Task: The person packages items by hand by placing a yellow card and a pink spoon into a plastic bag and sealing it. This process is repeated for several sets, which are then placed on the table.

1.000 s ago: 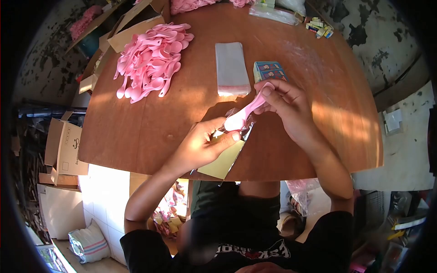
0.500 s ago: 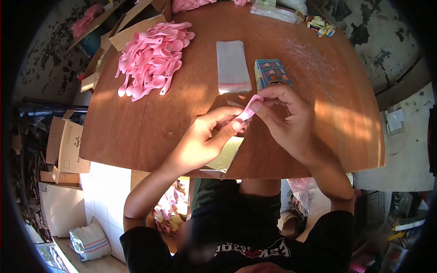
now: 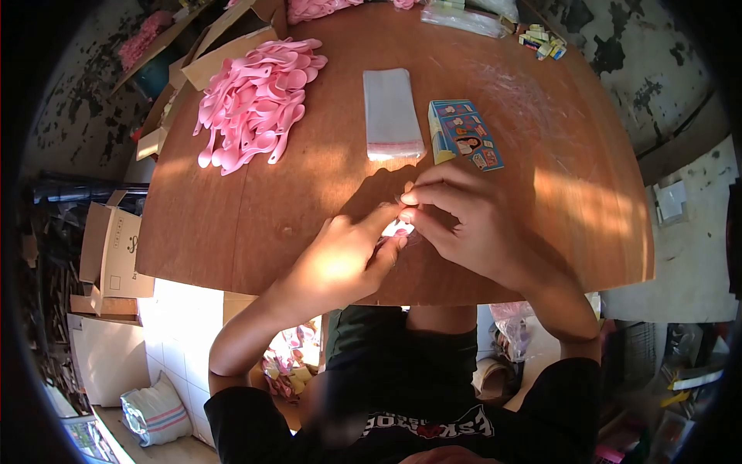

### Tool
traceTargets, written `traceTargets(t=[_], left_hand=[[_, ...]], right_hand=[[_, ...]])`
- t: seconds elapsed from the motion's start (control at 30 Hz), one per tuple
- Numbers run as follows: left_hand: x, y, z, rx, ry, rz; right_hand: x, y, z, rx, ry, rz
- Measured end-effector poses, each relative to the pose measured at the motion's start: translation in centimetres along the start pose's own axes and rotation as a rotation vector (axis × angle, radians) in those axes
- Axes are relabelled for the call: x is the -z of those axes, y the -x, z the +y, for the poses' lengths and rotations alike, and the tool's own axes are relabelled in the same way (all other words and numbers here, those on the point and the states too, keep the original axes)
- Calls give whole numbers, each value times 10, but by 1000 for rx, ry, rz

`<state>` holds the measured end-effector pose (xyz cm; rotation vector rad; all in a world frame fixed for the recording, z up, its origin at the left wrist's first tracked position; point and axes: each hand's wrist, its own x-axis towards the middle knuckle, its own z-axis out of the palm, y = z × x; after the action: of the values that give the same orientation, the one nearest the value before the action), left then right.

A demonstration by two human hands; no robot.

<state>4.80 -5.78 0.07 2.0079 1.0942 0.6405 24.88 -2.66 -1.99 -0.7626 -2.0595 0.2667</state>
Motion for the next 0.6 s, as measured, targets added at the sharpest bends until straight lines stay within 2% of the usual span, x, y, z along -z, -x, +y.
traceTargets(t=[0.17, 0.2, 0.27, 0.3, 0.53, 0.6], left_hand=[[6, 1, -5, -49, -198, -88], [6, 2, -8, -51, -196, -89], [3, 5, -13, -221, -105, -43], [3, 7, -12, -224, -101, -44], [0, 23, -13, -254, -56, 6], [4, 27, -11, -243, -54, 13]], right_hand=[[3, 3, -7, -92, -25, -145], [5, 3, -8, -120, -54, -216], [5, 3, -3, -148, -156, -212], [6, 3, -1, -174, -262, -208], [12, -6, -14, -248, -254, -301], [15, -8, -19, -363, -474, -287]])
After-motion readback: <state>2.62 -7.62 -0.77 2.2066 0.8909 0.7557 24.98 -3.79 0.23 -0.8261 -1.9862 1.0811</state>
